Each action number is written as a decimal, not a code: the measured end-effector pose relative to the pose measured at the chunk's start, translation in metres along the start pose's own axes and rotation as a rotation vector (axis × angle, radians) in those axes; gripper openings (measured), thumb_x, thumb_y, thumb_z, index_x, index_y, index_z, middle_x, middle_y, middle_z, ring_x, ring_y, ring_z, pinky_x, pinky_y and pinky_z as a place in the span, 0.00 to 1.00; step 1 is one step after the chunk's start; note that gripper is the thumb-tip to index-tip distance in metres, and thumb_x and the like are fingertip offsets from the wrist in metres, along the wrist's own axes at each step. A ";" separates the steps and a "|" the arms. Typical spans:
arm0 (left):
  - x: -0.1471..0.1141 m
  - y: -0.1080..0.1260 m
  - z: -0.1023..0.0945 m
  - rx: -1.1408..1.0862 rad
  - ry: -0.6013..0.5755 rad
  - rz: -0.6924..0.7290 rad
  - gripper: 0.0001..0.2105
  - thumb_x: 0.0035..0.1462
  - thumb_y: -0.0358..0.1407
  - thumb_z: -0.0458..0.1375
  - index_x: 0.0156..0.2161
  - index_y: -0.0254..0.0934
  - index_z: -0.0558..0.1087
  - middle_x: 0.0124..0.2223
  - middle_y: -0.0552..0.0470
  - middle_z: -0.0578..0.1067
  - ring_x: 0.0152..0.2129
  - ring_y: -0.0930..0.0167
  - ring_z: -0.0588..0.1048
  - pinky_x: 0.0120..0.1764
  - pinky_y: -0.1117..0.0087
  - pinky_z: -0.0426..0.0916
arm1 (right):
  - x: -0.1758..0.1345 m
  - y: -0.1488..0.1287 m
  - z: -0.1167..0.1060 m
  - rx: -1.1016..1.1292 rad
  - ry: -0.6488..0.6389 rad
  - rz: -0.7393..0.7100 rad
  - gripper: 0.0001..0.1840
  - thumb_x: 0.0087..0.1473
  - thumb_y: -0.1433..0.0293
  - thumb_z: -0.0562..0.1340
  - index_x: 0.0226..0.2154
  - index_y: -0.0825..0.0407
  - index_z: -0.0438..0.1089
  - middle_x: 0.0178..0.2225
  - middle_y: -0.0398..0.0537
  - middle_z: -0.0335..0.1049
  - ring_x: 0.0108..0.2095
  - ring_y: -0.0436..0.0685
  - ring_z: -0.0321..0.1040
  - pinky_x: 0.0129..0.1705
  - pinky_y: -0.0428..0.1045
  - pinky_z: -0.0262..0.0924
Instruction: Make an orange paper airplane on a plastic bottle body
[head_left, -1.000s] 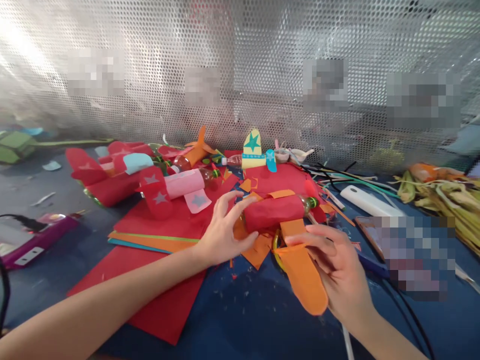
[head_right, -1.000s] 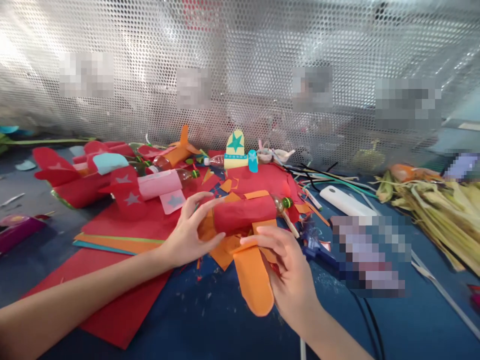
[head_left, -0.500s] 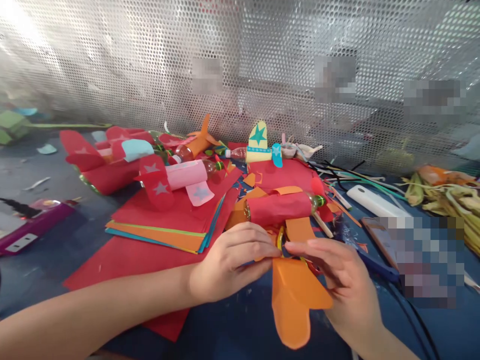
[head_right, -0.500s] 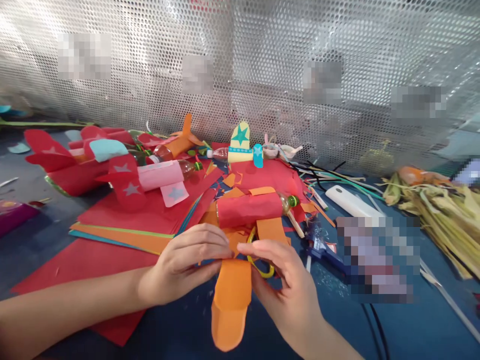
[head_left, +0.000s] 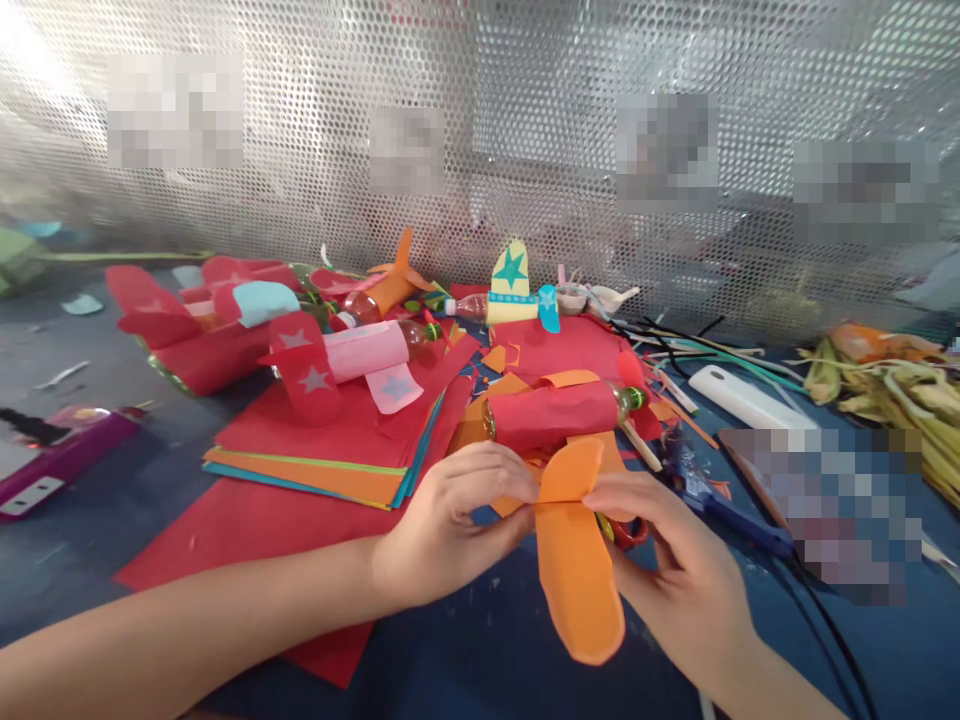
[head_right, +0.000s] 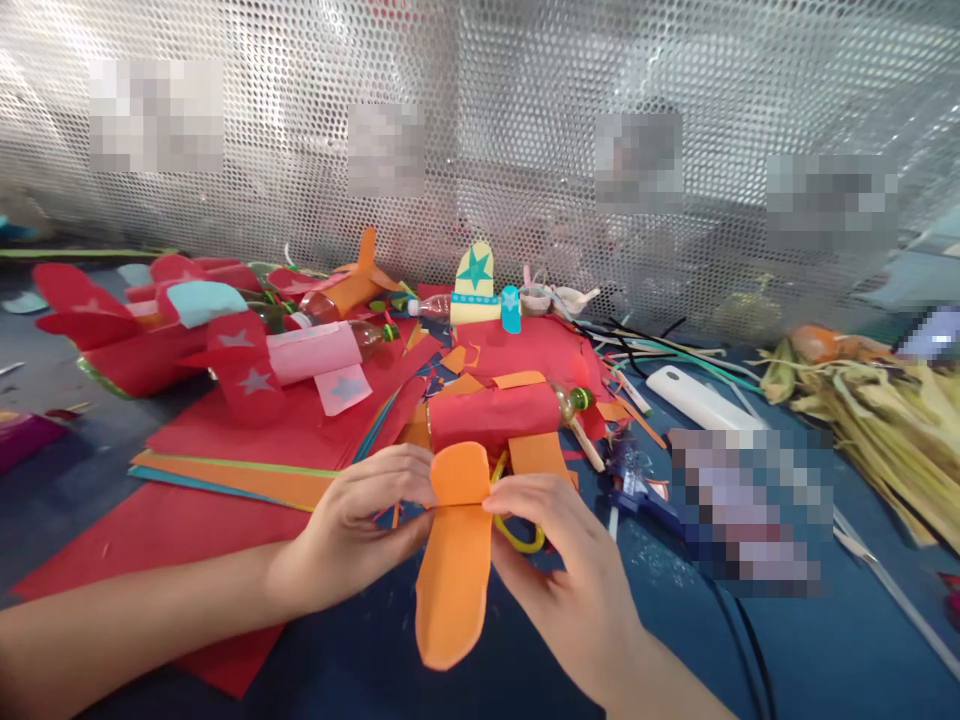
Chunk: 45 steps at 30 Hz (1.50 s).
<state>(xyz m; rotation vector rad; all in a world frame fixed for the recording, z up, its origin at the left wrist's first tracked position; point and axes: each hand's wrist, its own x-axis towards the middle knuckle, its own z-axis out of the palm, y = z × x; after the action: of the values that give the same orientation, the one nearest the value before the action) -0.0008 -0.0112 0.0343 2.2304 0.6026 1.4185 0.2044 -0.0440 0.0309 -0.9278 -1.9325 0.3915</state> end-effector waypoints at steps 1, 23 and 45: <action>-0.001 0.001 0.001 -0.015 0.000 -0.019 0.06 0.52 0.23 0.58 0.32 0.36 0.72 0.30 0.49 0.77 0.31 0.70 0.75 0.37 0.69 0.72 | 0.000 0.000 0.000 0.006 -0.004 0.013 0.12 0.53 0.78 0.61 0.38 0.46 0.67 0.37 0.46 0.72 0.39 0.53 0.71 0.40 0.46 0.67; -0.002 -0.004 0.013 -0.591 -0.020 -0.758 0.08 0.53 0.35 0.60 0.34 0.36 0.65 0.31 0.57 0.68 0.27 0.78 0.68 0.30 0.78 0.66 | 0.007 0.004 0.008 0.428 -0.034 0.583 0.04 0.51 0.67 0.63 0.32 0.49 0.69 0.30 0.43 0.71 0.32 0.50 0.72 0.34 0.42 0.68; 0.004 -0.020 0.008 -0.556 0.063 -0.826 0.11 0.45 0.38 0.65 0.31 0.36 0.69 0.31 0.55 0.72 0.28 0.75 0.72 0.31 0.76 0.67 | 0.028 0.021 -0.045 -0.254 0.062 0.399 0.06 0.56 0.70 0.55 0.36 0.51 0.68 0.40 0.50 0.75 0.38 0.56 0.74 0.42 0.50 0.67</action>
<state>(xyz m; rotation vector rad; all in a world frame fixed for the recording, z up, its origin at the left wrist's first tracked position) 0.0049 0.0060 0.0228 1.2702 0.8804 1.0353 0.2437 -0.0141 0.0587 -1.4836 -1.7626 0.3447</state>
